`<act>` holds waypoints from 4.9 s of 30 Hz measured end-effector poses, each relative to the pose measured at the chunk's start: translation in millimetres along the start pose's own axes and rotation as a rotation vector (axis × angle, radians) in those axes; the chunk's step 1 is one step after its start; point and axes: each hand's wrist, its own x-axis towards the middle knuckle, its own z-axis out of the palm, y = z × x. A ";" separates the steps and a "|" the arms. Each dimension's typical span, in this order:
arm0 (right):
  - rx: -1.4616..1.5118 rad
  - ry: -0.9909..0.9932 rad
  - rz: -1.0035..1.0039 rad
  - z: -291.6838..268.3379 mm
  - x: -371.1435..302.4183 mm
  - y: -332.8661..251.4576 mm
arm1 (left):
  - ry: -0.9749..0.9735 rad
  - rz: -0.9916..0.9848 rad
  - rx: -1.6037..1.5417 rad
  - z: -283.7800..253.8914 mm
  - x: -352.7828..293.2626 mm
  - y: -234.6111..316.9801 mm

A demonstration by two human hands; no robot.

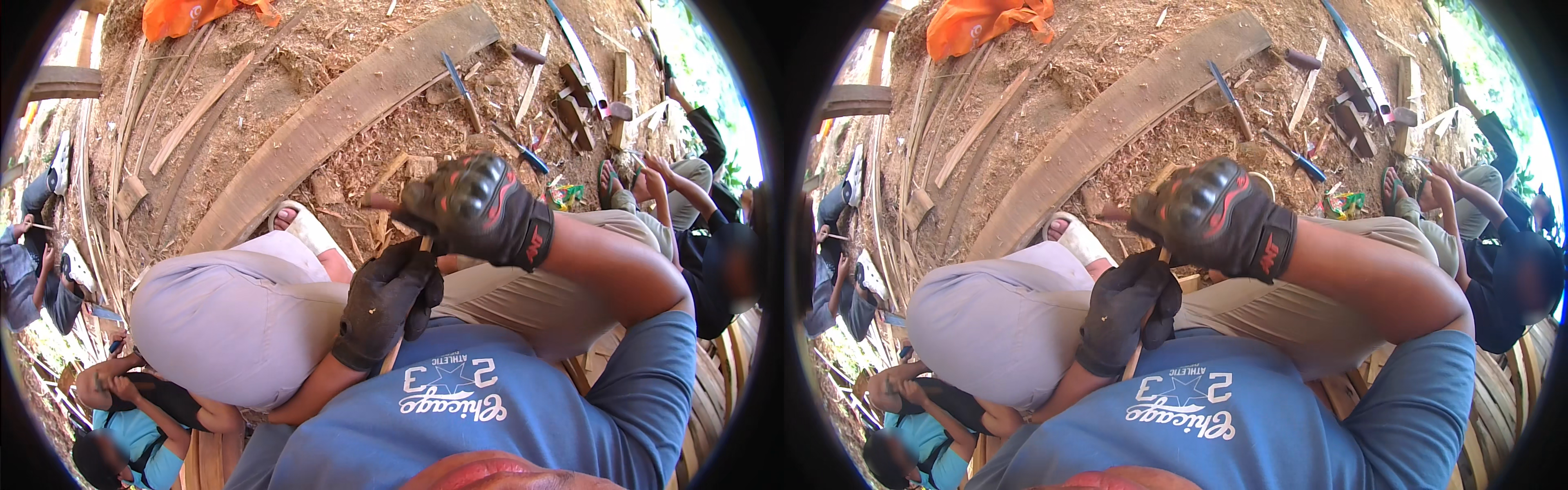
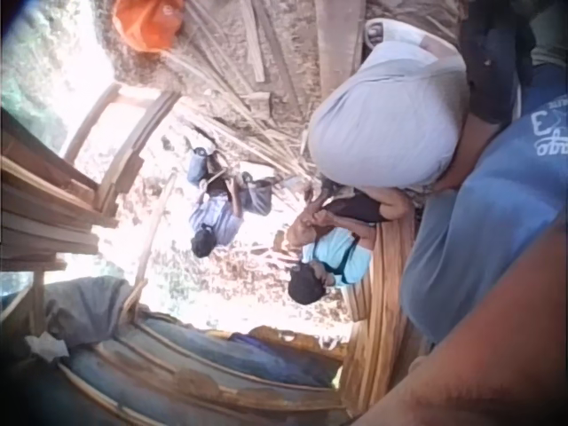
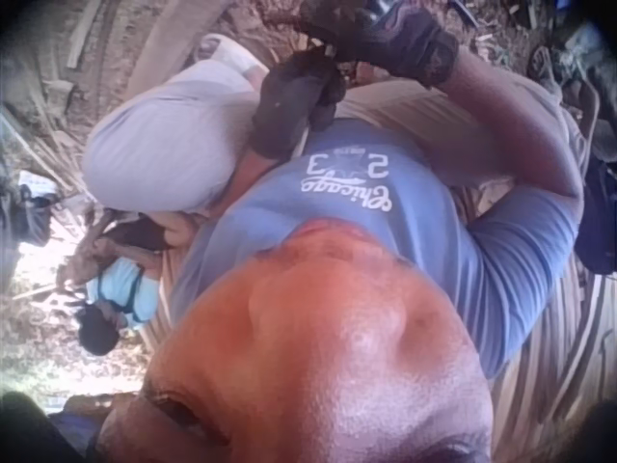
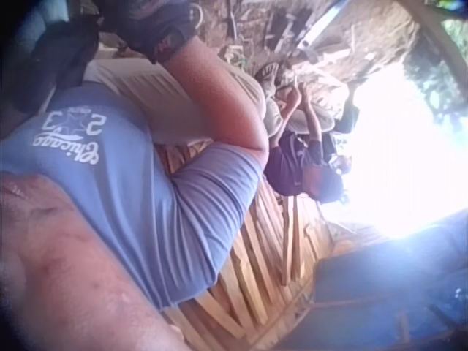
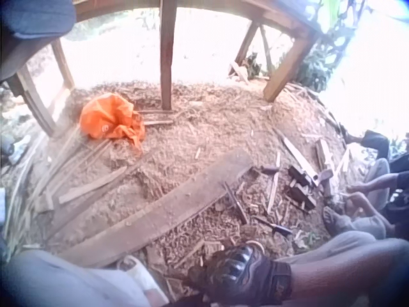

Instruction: The person sits on the ground and uses a small axe to shave and shape a thin wooden stick. They repeatedly strike the wood to remove shavings and then use a sanding block to smooth the surface of the stick.

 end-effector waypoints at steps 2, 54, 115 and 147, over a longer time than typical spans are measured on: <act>-0.087 0.043 -0.003 12.0 -7.3 2.7 | -0.020 0.027 0.028 -0.8 5.4 -3.9; 0.117 0.493 0.307 -126.6 34.3 82.7 | 0.051 0.484 0.364 23.9 -52.1 26.1; 1.222 0.517 0.447 -112.1 82.7 78.3 | -0.059 0.818 0.547 4.8 -5.5 177.9; 1.718 0.491 0.280 -113.2 75.2 56.7 | 0.015 0.849 0.557 12.6 -7.7 154.4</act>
